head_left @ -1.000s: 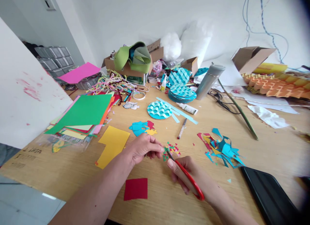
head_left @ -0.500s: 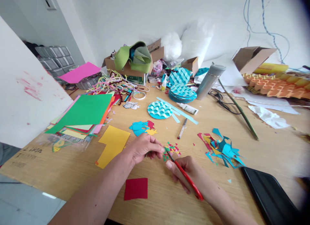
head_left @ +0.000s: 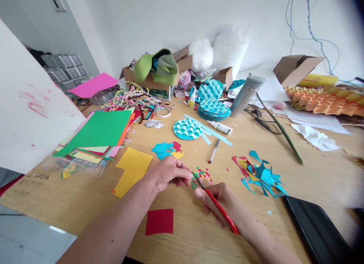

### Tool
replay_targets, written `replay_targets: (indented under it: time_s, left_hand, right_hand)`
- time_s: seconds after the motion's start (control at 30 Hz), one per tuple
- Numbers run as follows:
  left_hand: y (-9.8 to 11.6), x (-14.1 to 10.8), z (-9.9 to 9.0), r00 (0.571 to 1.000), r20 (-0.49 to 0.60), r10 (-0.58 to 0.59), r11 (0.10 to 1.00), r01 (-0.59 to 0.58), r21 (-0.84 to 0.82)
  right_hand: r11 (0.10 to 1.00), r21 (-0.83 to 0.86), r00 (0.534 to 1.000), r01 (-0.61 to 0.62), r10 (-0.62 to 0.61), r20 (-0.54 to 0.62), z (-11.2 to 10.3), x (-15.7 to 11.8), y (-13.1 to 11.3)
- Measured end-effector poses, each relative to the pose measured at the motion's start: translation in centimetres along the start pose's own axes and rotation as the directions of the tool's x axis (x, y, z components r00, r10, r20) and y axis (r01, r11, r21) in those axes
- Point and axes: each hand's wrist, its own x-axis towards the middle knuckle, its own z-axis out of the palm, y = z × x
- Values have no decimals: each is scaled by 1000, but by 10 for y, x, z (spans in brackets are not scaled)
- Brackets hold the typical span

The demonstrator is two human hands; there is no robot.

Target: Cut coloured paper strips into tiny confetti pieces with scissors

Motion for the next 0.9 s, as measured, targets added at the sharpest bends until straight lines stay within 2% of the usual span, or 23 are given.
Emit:
replay_targets:
  time_s: [0.27,0.5,0.67,0.77,0.9]
  left_hand:
    - [0,0,-8,997,67,49,998,-52,46]
    - [1,-1,-10,996,46,77,996,-79,47]
    - [2,-1,-5,991,-20,135,991,-134,21]
    - [2,-1,1,981,-73,180,982,-184,-54]
    - [1,0,10,970,-164,179,969,-203,-144]
  right_hand:
    - [999,-23,999,-33,33,-27,-1,2,-1]
    - [998,-55,999,-27,25,-33,-3,-1,-2]
    - [996,18,996,-89,89,-23,-1,2,0]
    - [997,71,999,-43,45,-27,-1,3,2]
    - [995,71,997,63,-61,-43,-1,2,2]
